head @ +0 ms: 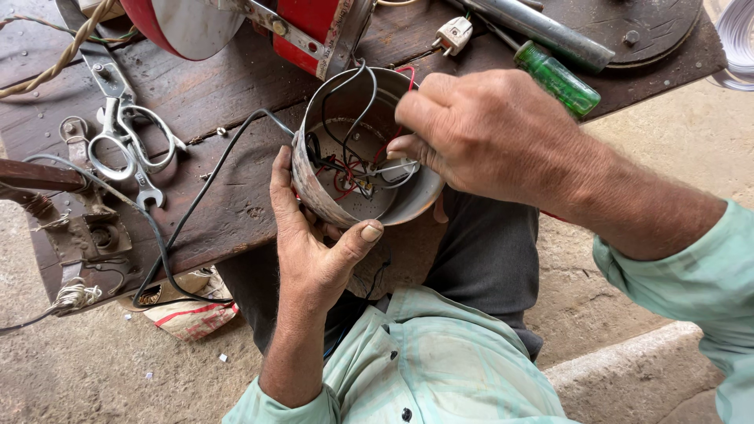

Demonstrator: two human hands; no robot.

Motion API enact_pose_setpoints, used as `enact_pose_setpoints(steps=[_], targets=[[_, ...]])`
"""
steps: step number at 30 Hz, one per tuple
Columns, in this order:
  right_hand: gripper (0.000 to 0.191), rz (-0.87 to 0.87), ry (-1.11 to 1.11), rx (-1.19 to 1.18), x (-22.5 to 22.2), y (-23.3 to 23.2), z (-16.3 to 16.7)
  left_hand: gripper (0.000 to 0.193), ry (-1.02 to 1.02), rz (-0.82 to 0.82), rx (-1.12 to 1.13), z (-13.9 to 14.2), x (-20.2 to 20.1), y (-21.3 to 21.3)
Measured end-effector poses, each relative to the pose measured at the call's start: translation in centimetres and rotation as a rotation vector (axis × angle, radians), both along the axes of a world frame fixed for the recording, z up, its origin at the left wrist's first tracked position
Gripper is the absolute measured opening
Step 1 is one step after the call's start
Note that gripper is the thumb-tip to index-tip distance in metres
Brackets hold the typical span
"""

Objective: The person sits at an outdoor repair workbench and repairs a dome-shaped metal lamp holder on their lap. They strip and route the wires inside the fixture, tighten connections with a screwdriver, and reposition components while holding the fixture steady with the other hand.

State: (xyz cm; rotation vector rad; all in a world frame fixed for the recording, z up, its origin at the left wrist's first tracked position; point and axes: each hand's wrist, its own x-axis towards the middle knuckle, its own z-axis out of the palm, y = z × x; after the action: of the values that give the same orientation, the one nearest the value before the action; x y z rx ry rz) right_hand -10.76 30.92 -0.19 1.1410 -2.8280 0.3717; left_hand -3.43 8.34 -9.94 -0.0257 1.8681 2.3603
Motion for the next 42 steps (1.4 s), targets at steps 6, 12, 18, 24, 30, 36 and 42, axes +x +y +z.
enact_pose_setpoints(steps=[6,12,18,24,30,36,42], targets=[[0.024,0.151,0.066,-0.164,-0.11,0.27,0.4,0.136,0.007,0.004,0.021,-0.08,0.15,0.01],[0.017,0.088,0.08,-0.074,-0.2,0.39,-0.06,0.137,-0.003,0.006,0.025,-0.18,0.08,0.04],[0.02,0.087,0.061,-0.058,-0.03,0.42,0.23,0.137,0.027,0.009,0.01,-0.13,0.08,0.14],[0.021,0.115,0.132,-0.049,0.09,0.49,0.23,0.138,0.002,0.014,-0.005,-0.18,0.11,0.15],[0.025,0.05,0.135,-0.008,-0.21,0.61,-0.18,0.139,-0.005,0.01,0.024,-0.23,0.13,0.15],[0.025,-0.023,0.12,0.011,0.02,0.45,-0.19,0.137,0.02,0.014,0.051,-0.77,0.23,0.21],[0.023,-0.014,0.145,-0.066,0.77,1.03,-0.43,0.131,0.098,0.003,-0.021,-0.77,0.16,0.13]])
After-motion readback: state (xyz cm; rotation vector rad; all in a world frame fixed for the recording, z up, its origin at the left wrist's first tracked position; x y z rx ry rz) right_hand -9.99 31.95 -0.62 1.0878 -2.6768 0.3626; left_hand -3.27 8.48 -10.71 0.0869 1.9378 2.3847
